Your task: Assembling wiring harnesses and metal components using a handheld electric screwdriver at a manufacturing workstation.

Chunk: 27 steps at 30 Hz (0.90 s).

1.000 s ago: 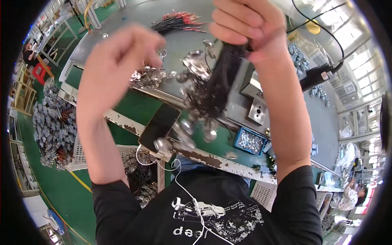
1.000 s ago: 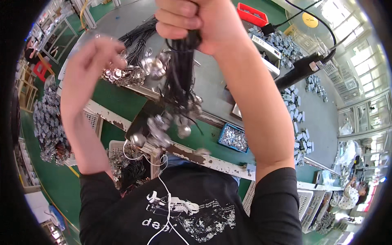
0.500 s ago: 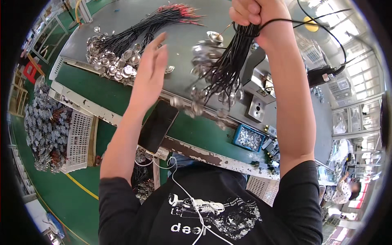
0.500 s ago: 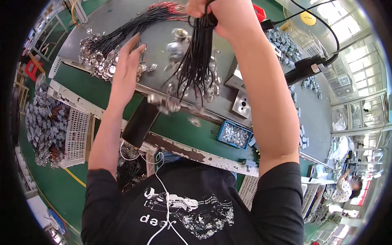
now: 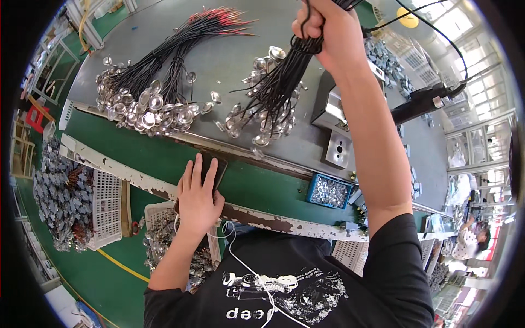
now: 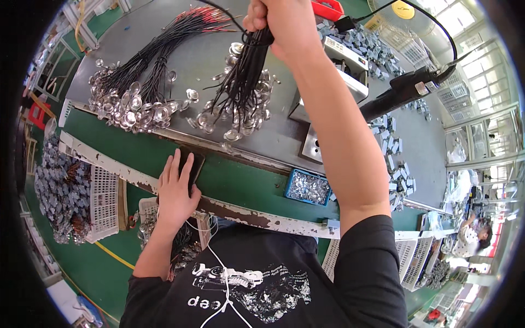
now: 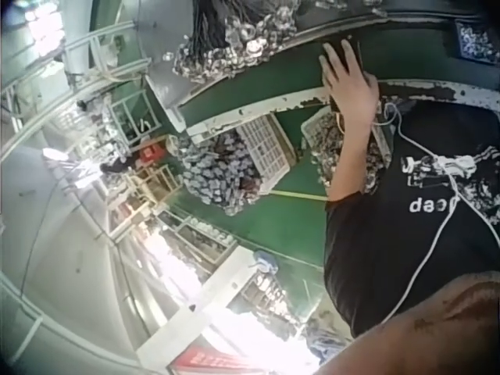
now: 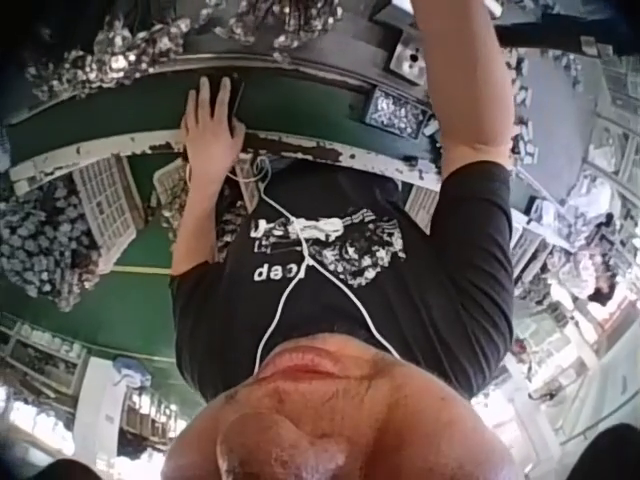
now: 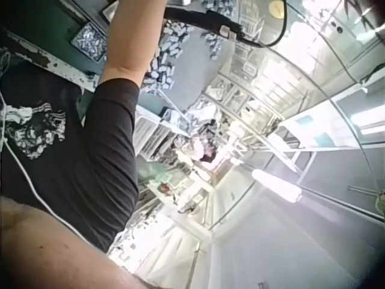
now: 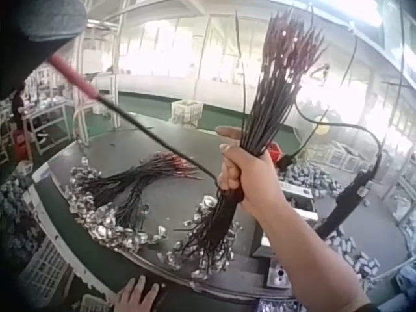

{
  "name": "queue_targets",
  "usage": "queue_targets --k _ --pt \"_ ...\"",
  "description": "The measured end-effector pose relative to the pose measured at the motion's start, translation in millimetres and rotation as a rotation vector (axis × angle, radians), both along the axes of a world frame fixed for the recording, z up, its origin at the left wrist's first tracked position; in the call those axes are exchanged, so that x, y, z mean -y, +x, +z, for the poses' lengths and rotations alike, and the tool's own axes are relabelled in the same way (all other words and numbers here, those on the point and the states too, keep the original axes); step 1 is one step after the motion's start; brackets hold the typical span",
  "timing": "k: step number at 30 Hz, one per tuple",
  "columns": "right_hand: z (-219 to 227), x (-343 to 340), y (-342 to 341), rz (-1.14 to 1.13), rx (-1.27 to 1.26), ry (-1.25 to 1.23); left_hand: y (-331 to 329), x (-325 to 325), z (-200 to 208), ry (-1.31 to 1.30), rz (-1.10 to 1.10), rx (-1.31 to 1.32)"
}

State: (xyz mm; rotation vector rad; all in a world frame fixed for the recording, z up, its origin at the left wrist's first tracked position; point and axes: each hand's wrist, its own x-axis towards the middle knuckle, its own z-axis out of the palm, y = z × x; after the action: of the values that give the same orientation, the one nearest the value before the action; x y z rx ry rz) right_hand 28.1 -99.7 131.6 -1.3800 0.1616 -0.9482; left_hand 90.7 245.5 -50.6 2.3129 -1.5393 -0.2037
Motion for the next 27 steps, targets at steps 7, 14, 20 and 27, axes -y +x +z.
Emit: queue_targets --k 7,14,20,27 --pt "4 6 11 -0.145 -0.133 0.032 29 10 26 0.012 -0.126 -0.120" --pt "21 -30 12 -0.091 -0.203 -0.048 88 165 181 -0.561 -0.175 -0.286" --pt "14 -52 23 0.017 -0.161 0.022 49 198 200 -0.859 -0.169 -0.667" --pt "26 -68 7 -0.134 -0.114 0.166 29 192 215 -0.709 -0.092 -0.566"
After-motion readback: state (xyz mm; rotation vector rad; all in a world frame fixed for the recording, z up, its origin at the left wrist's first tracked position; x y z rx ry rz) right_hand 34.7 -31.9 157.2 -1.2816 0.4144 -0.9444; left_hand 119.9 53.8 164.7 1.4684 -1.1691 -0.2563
